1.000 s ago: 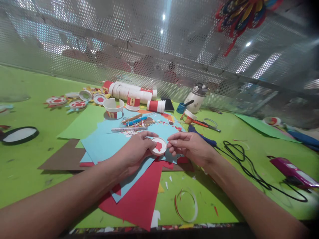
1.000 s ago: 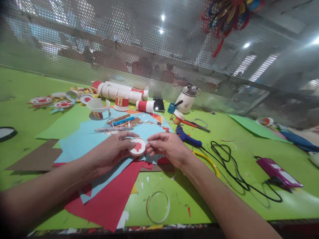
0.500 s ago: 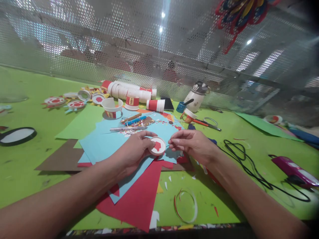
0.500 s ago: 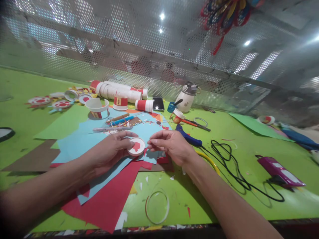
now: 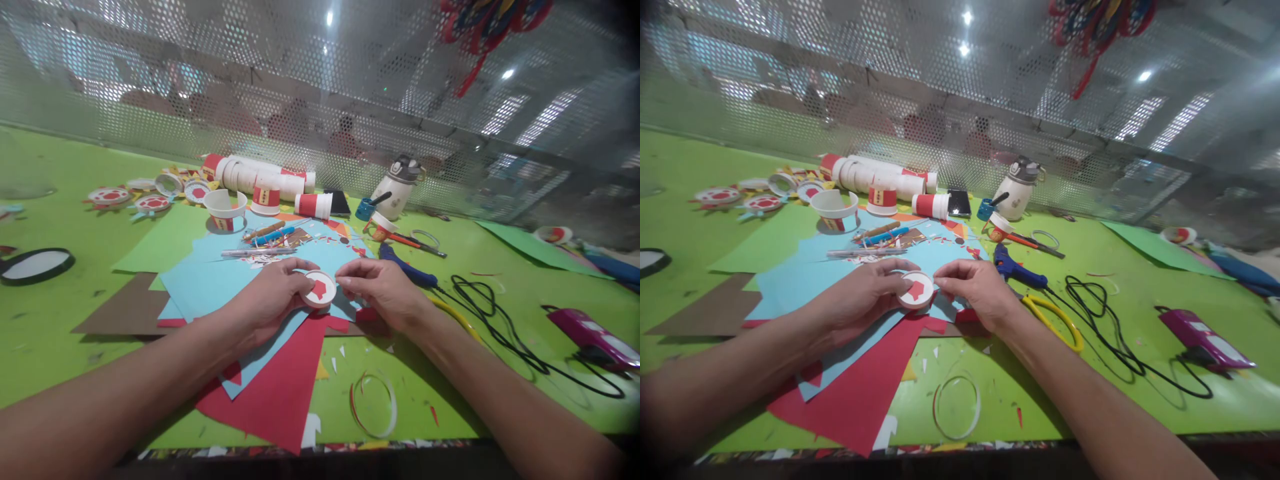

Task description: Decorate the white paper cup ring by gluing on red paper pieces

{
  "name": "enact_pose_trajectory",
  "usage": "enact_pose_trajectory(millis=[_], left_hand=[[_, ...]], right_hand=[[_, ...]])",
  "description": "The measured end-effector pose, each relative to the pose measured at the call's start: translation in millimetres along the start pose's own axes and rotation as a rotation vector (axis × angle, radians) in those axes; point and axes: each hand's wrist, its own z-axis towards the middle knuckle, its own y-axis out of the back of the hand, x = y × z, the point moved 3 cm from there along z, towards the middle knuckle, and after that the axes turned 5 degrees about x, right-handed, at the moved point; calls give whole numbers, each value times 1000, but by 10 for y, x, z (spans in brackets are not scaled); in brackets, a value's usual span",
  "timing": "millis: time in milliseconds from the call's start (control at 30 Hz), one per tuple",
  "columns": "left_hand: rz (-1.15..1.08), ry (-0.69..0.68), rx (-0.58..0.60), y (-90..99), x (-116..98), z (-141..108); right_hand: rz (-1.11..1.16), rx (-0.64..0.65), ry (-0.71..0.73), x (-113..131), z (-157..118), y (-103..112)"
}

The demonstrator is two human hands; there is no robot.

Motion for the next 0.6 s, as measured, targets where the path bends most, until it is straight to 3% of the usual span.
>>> enact_pose_trajectory(millis=[133, 400, 600], left_hand=[[21, -1, 15, 6, 1, 6], [20, 16, 30, -27, -17, -21], [27, 34, 49, -37, -35, -34]], right_hand=[[-98, -10, 13, 56, -29, -18], [-391, 39, 209, 136, -54, -22], [-451, 55, 253, 155, -53, -19]])
